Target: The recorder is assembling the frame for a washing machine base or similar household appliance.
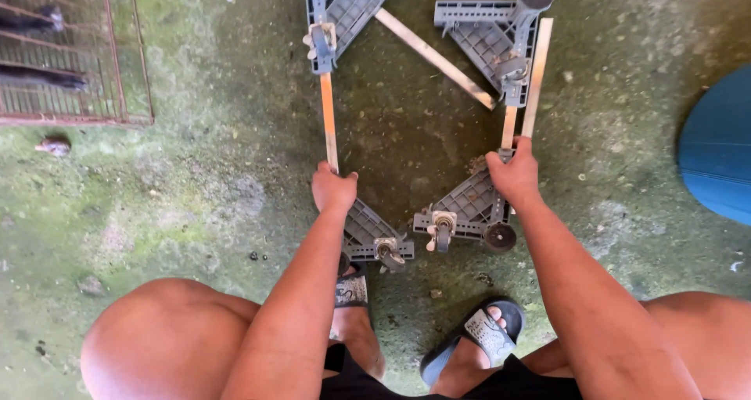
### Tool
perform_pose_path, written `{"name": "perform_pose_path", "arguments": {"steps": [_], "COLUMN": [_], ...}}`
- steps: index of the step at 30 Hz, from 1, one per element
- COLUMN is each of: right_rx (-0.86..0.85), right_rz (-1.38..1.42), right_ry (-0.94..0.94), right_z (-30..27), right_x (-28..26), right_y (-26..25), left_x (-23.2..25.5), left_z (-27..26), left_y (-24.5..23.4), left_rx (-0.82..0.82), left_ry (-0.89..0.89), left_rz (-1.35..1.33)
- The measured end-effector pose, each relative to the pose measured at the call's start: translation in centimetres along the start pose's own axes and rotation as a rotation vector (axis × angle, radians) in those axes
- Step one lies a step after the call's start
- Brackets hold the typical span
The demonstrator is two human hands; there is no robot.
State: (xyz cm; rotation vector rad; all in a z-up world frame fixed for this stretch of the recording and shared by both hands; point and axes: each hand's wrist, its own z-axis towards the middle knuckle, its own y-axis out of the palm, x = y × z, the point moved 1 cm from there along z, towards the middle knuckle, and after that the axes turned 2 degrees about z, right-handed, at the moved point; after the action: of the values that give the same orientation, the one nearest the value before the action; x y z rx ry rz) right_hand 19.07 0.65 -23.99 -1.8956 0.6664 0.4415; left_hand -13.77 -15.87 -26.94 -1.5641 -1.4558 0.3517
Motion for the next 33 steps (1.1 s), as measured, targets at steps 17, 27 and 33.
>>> {"name": "perform_pose_path", "arguments": {"steps": [17, 27, 33], "right_rx": [0.267, -0.444, -0.327], "right_rz": [-0.025, 0.192, 0.34], "right_ry": [-0.486, -0.41, -0.524], "right_z": [-3.3, -8.9, -11.0], "right_x": [-11.9, -24.9, -26.6], "right_y": [-4.3, -12.4, -17.0], "left_x": [11.2, 20.1, 23.0], "left_z": [-6.9, -9.1, -10.8], "left_y": [-10.7, -21.9, -20.9], "left_rx": [-0.008, -0.164, -0.351], "left_ry": [0.267, 0.743, 0.756], "left_rz": [-0.218, -0.56, -0.595]}}
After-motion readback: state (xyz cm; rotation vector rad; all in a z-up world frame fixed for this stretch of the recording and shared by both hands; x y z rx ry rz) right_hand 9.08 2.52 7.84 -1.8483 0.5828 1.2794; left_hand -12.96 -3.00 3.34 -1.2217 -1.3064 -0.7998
